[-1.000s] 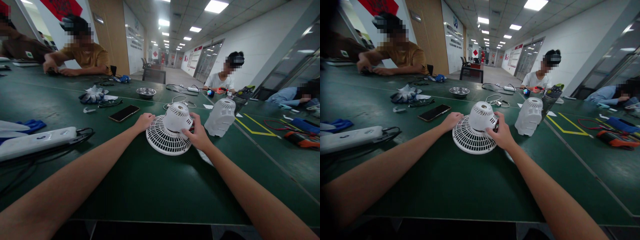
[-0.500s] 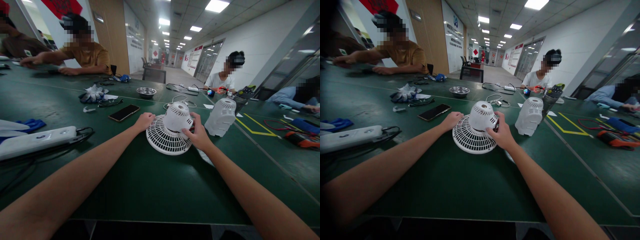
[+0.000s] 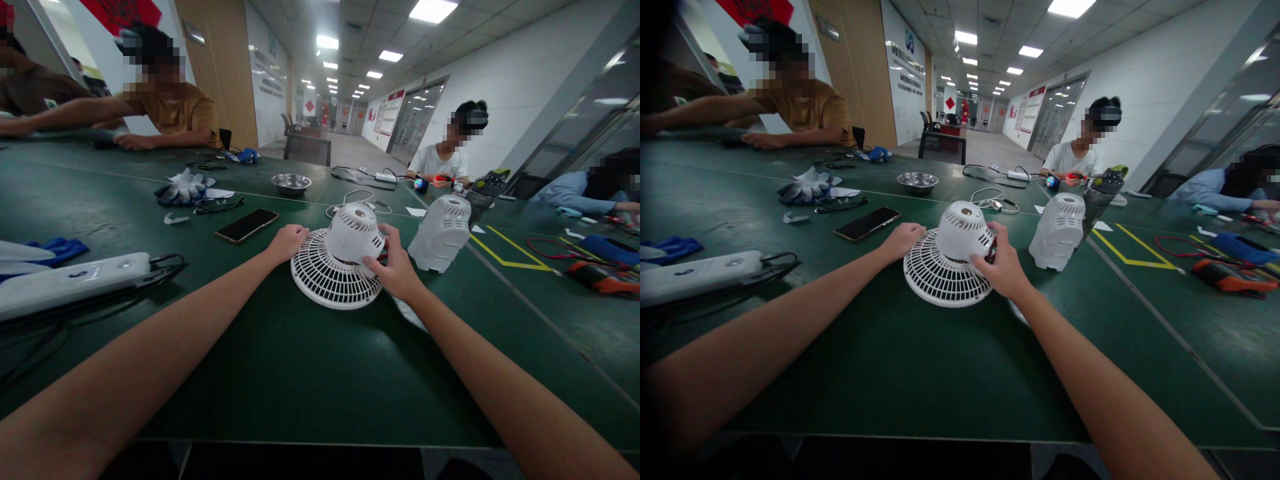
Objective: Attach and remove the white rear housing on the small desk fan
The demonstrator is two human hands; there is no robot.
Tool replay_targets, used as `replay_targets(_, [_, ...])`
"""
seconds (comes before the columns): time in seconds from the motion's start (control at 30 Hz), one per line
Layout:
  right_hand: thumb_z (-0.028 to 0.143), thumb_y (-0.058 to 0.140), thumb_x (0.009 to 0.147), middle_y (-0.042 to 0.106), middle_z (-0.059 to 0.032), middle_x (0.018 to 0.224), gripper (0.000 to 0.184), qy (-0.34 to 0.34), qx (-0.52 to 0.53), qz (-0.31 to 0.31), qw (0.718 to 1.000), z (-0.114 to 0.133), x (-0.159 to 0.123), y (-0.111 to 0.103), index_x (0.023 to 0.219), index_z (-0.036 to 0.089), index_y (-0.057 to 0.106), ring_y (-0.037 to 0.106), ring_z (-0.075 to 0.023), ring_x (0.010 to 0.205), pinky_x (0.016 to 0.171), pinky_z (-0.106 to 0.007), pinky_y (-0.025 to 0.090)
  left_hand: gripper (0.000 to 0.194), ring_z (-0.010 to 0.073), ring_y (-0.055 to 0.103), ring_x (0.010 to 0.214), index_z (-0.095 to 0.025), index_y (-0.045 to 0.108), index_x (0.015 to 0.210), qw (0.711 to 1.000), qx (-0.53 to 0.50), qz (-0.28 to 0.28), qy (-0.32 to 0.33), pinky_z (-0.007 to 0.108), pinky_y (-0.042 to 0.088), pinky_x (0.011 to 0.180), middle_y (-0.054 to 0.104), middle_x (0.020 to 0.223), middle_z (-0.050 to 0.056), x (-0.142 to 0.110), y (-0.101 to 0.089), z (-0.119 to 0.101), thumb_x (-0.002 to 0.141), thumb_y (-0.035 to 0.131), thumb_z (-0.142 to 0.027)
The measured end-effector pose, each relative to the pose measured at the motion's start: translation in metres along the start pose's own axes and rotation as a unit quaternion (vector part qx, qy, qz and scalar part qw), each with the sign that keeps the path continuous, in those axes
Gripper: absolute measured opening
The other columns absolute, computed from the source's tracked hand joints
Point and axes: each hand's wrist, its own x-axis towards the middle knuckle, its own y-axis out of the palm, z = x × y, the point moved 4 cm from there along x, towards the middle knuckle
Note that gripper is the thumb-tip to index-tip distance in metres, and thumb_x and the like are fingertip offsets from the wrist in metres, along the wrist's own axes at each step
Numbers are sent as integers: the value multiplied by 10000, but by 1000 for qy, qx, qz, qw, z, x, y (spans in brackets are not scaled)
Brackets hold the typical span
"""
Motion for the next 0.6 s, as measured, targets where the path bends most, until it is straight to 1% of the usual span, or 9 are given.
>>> replay_targets(0.1, [353, 720, 813, 650, -63, 1047, 670, -8, -11, -2, 1000, 0, 0, 0, 1372, 321, 352, 650, -310, 926, 837, -567, 550, 375, 193, 560, 698, -175, 630, 673, 1000, 2, -7, 9, 302, 355, 647, 653, 715, 39, 1, 0, 1, 947, 461, -369])
replay_targets(0.3, [350, 702, 824, 658, -75, 1081, 670, -4, -21, 8, 1000, 1, 0, 0, 1375, 319, 321, 660, -313, 938, 841, -567, 561, 383, 192, 565, 690, -174, 631, 682, 1000, -12, 1, 2, 305, 357, 645, 635, 694, 27, 0, 2, 3, 941, 456, -395])
replay_targets(0.47, [346, 697, 827, 660, -76, 1101, 669, -3, -12, 14, 1000, 1, 0, 1, 1375, 318, 314, 658, -313, 948, 877, -579, 556, 383, 194, 562, 692, -183, 615, 671, 1000, -12, -2, 1, 308, 350, 643, 632, 686, 27, 1, 2, 5, 931, 454, -414])
replay_targets(0.6, [359, 712, 826, 653, -70, 1099, 667, -2, -4, 10, 1000, 0, -1, 1, 1375, 328, 334, 645, -317, 975, 930, -610, 528, 393, 195, 560, 678, -190, 583, 636, 1000, -1, -5, 8, 313, 339, 631, 607, 661, 26, 2, 2, 5, 934, 452, -409])
